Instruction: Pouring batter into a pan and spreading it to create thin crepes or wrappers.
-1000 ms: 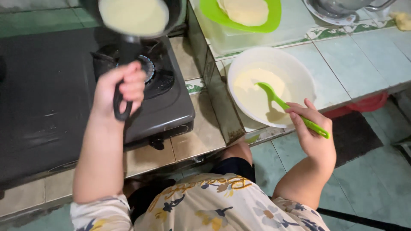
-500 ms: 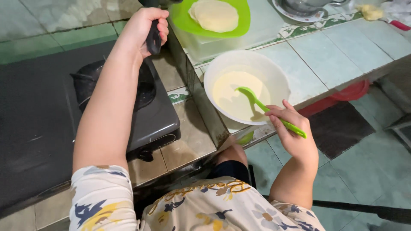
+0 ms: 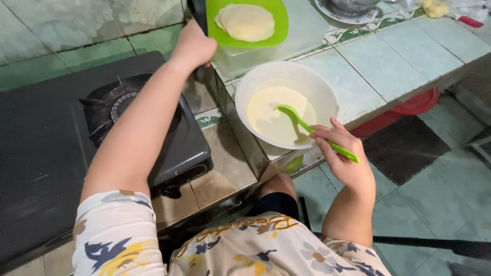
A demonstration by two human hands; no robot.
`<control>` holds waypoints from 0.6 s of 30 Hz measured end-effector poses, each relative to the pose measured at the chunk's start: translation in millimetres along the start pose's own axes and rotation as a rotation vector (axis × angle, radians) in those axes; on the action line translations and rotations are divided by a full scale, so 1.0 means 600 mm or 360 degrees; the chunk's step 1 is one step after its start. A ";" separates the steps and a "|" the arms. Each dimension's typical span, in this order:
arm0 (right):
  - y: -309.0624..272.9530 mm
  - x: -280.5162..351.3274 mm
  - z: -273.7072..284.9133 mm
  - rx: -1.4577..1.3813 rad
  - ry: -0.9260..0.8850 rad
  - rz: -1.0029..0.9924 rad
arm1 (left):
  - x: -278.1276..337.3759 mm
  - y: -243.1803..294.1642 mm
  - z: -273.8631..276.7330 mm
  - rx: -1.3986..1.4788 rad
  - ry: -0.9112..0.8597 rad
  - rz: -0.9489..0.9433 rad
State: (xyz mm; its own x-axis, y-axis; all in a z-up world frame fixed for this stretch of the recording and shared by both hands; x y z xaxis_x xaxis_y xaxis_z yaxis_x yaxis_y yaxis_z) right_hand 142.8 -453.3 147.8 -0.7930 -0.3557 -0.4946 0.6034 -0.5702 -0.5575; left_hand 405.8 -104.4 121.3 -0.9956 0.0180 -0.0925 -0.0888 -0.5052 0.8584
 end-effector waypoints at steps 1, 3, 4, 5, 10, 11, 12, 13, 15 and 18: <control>-0.001 0.000 0.000 0.0002 0.0006 -0.0008 | -0.021 -0.027 -0.019 -0.0001 -0.0009 -0.0004; -0.004 0.000 -0.001 0.0008 0.0001 -0.0003 | -0.043 -0.023 -0.022 -0.0776 0.0614 -0.0585; -0.005 0.000 0.000 0.0010 0.0001 -0.0009 | -0.035 -0.012 -0.030 -0.0774 0.0608 -0.0585; -0.006 0.000 0.000 0.0001 -0.0003 0.0002 | -0.036 -0.016 -0.044 -0.0897 0.0496 -0.0398; -0.010 0.001 0.001 -0.0017 -0.0008 -0.0015 | -0.056 -0.055 -0.092 -0.1118 0.0349 -0.0186; -0.010 0.001 0.001 -0.0008 -0.0016 -0.0018 | -0.055 -0.059 -0.094 -0.1072 0.0347 -0.0153; -0.010 0.000 0.000 0.0000 -0.0023 -0.0018 | -0.054 -0.063 -0.094 -0.1027 0.0347 -0.0120; -0.008 0.000 0.001 -0.0001 -0.0022 -0.0018 | -0.053 -0.060 -0.091 -0.1029 0.0348 -0.0121; -0.007 0.001 -0.001 -0.0008 -0.0036 0.0000 | -0.046 -0.057 -0.083 -0.1013 0.0361 -0.0145; -0.009 -0.001 0.001 -0.0006 -0.0024 -0.0001 | -0.045 -0.039 -0.065 -0.0962 0.0440 -0.0232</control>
State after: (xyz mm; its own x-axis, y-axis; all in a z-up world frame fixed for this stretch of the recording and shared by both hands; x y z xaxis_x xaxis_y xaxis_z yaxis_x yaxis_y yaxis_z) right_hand 140.2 -450.6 151.7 -0.7946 -0.3664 -0.4841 0.6031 -0.5678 -0.5602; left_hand 435.9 -126.8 83.9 -0.9231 -0.0581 -0.3802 -0.1084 -0.9091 0.4023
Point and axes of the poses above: each hand's wrist, its own x-axis away from the middle knuckle, its own z-axis out of the back of the hand, y = z × x, the point moved 8 cm from there along -x, towards the middle knuckle, and after that the axes turned 3 degrees about -y, right-handed, at the moved point
